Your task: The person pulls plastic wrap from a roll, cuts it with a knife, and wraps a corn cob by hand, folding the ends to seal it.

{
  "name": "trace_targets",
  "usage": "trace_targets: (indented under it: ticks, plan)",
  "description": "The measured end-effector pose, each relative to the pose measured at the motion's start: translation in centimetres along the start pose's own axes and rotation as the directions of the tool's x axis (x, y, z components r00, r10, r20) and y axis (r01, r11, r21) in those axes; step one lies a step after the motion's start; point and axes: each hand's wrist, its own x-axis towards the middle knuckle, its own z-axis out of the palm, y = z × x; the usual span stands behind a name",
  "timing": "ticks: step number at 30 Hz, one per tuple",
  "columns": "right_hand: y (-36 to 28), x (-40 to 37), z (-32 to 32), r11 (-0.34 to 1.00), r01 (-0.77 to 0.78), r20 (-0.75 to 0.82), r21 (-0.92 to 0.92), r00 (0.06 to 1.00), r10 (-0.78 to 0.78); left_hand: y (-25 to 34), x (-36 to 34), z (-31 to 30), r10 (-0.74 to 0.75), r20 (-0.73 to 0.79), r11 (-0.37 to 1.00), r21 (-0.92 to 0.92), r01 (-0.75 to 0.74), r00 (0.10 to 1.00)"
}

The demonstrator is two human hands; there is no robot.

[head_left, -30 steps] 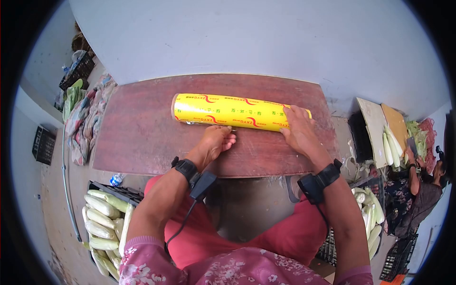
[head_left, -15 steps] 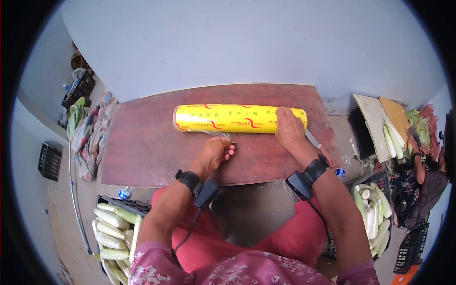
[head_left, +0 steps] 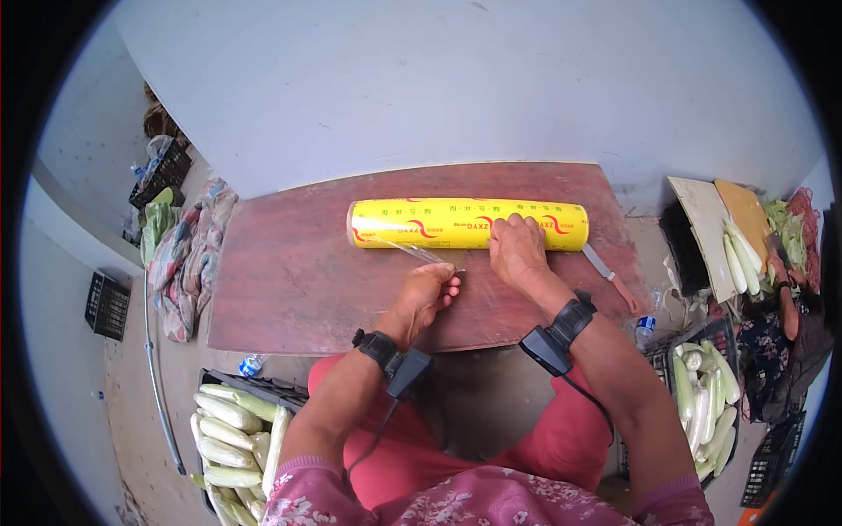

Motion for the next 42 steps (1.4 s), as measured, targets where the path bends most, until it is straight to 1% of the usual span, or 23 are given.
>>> trace_targets:
  ticks: [3, 6, 9, 12, 13, 15, 17, 18, 21, 24, 30, 32, 33, 34, 35, 37, 39, 40, 42]
  plan:
    - [-0.5, 0.1, -0.4, 0.999, 0.026, 0.04, 0.047, 0.999, -0.027, 0.2, -0.2, 0.1, 0.024, 0.008, 0.998, -0.062, -0.024, 1.0]
    - [-1.3, -0.7, 0.9, 0.983, 0.177, 0.031, 0.044, 0.984, -0.178, 0.9, -0.3, 0.3, 0.029, 0.02, 0.995, -0.1, -0.027, 0.999]
    - [-1.4, -0.3, 1.3, 0.986, 0.163, 0.11, 0.015, 0.98, -0.164, 1.1, -0.3, 0.4, 0.015, 0.03, 0.995, -0.102, -0.012, 0.999]
    - [-0.7, 1.3, 1.6, 0.963, -0.104, 0.294, 0.249, 0.955, 0.027, 1.2, -0.2, 0.5, 0.01, 0.028, 0.996, -0.094, -0.007, 1.0]
    - [-0.4, 1.6, 1.7, 0.916, -0.228, 0.41, 0.331, 0.909, 0.078, 1.2, -0.2, 0.5, 0.008, 0.032, 0.996, -0.09, -0.005, 0.999]
    - [-0.2, 1.7, 1.6, 0.762, -0.484, 0.633, 0.43, 0.764, 0.128, 1.1, -0.2, 0.4, 0.006, 0.039, 0.996, -0.086, -0.003, 0.999]
    - [0.0, 1.3, 1.1, 0.498, -0.698, 0.732, 0.515, 0.66, 0.168, 0.8, -0.1, 0.4, 0.007, 0.044, 0.996, -0.088, -0.003, 0.999]
    - [0.0, 1.2, 0.8, 0.344, -0.777, 0.779, 0.528, 0.604, 0.168, 0.7, -0.1, 0.5, 0.003, 0.05, 0.997, -0.077, 0.001, 0.999]
    - [0.2, 1.6, 1.9, 0.306, -0.814, 0.831, 0.495, 0.546, 0.108, 0.6, 0.1, 0.4, -0.001, 0.052, 0.999, -0.049, 0.004, 0.999]
    - [0.9, 1.6, 2.7, 0.297, -0.769, 0.806, 0.566, 0.592, -0.004, 0.5, 0.1, 0.5, 0.018, 0.041, 0.999, -0.03, -0.017, 0.999]
    - [-0.9, 1.8, 3.4, 0.089, -0.834, 0.838, 0.545, 0.544, -0.041, 0.8, -0.5, 1.0, 0.064, -0.002, 0.996, 0.059, -0.064, 0.998]
    - [-1.0, 1.9, 4.9, 0.05, -0.792, 0.793, 0.608, 0.604, -0.076, 1.0, -1.0, 1.3, 0.061, 0.012, 0.992, 0.113, -0.062, 0.998]
    - [-1.3, 1.9, 5.3, 0.029, -0.77, 0.769, 0.637, 0.633, -0.094, 0.8, -1.1, 1.6, 0.061, 0.048, 0.987, 0.148, -0.068, 0.997]
    - [-1.7, 2.0, 5.7, 0.078, -0.724, 0.728, 0.685, 0.684, -0.044, 0.3, -1.4, 2.0, 0.059, 0.085, 0.98, 0.183, -0.074, 0.995]
    - [-1.8, 1.9, 6.0, 0.115, -0.701, 0.707, 0.703, 0.708, -0.007, -0.1, -1.7, 2.2, 0.055, 0.123, 0.973, 0.218, -0.081, 0.991]
    - [-2.3, 1.9, 6.1, 0.201, -0.655, 0.658, 0.728, 0.751, 0.064, 0.0, -2.2, 2.0, 0.044, 0.069, 0.974, 0.218, -0.058, 0.997]
    - [-2.1, 2.0, 5.5, 0.255, -0.648, 0.657, 0.717, 0.751, 0.061, 0.4, -2.2, 1.0, 0.027, 0.026, 0.973, 0.23, -0.033, 0.999]
    - [-2.0, 2.0, 5.0, 0.278, -0.644, 0.655, 0.713, 0.753, 0.063, 0.7, -2.3, 0.7, 0.062, -0.035, 0.977, 0.206, -0.054, 0.997]
    - [-2.2, 1.9, 3.9, 0.303, -0.664, 0.686, 0.683, 0.726, 0.046, 1.8, -2.5, 0.0, 0.127, -0.155, 0.981, 0.166, -0.101, 0.98]
